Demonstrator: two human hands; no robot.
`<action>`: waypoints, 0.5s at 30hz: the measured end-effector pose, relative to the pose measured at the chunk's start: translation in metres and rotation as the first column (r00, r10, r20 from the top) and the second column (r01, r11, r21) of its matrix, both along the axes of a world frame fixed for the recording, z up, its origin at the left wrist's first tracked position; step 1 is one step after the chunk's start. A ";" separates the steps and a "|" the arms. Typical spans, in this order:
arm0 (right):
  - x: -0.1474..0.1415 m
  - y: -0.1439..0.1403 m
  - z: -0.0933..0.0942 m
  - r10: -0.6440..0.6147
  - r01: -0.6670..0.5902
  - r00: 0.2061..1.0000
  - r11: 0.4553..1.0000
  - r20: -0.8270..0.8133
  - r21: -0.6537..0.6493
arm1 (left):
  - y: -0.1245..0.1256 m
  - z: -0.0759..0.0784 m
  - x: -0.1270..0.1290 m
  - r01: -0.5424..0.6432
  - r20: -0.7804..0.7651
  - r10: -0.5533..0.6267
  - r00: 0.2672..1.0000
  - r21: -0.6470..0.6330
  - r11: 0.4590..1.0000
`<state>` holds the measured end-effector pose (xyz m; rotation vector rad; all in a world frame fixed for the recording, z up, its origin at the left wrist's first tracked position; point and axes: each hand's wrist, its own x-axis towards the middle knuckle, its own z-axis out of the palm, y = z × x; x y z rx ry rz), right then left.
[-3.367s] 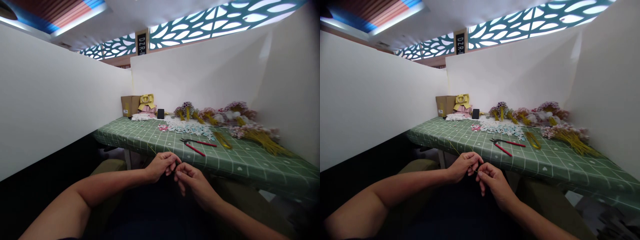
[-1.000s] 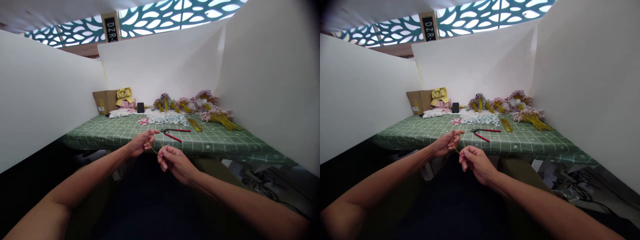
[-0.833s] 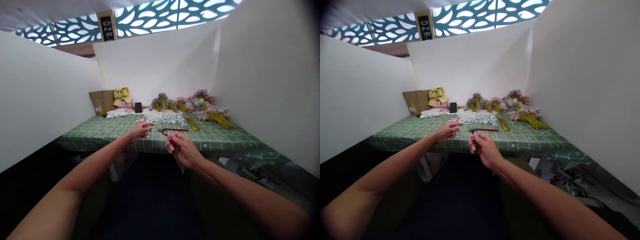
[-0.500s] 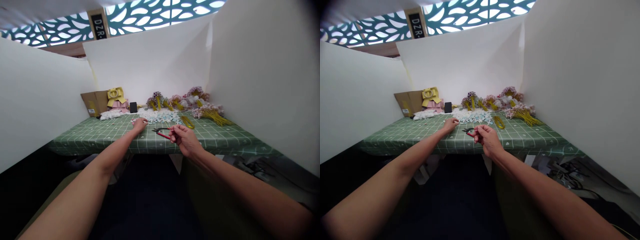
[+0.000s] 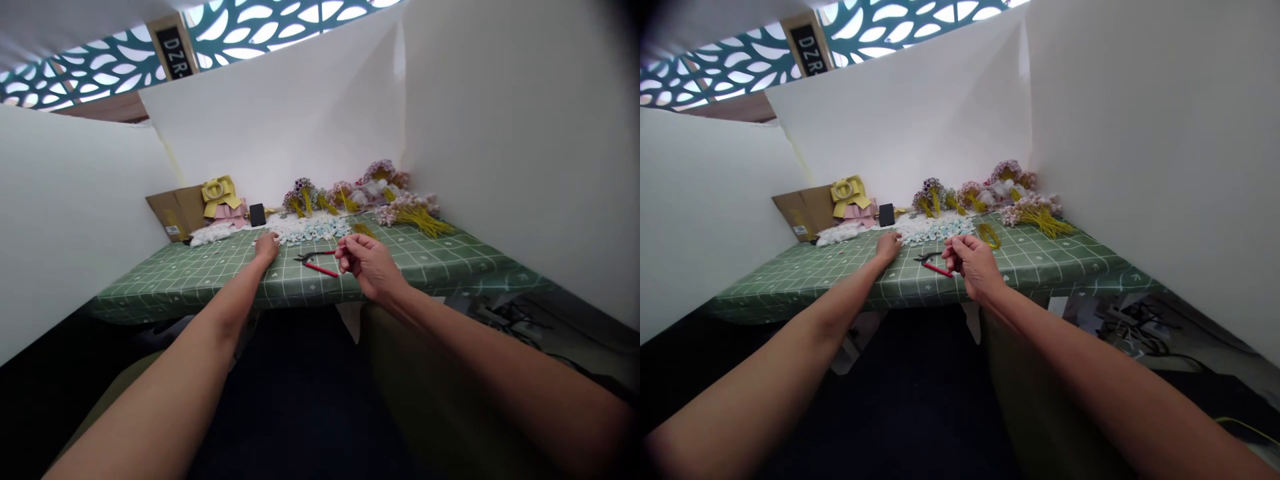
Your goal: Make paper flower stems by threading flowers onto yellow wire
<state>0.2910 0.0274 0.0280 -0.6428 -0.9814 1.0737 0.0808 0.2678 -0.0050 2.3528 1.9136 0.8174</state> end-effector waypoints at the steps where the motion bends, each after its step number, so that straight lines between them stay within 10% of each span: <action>1: 0.000 0.000 0.000 -0.004 0.004 1.000 1.000 -0.002 -0.002 | 0.002 0.000 -0.004 -0.010 -0.011 0.010 1.000 -0.014 1.000; 15: 0.000 0.004 -0.011 0.020 -0.018 0.998 1.000 0.061 -0.024 | -0.008 0.011 -0.011 0.042 0.068 -0.042 0.997 -0.006 0.999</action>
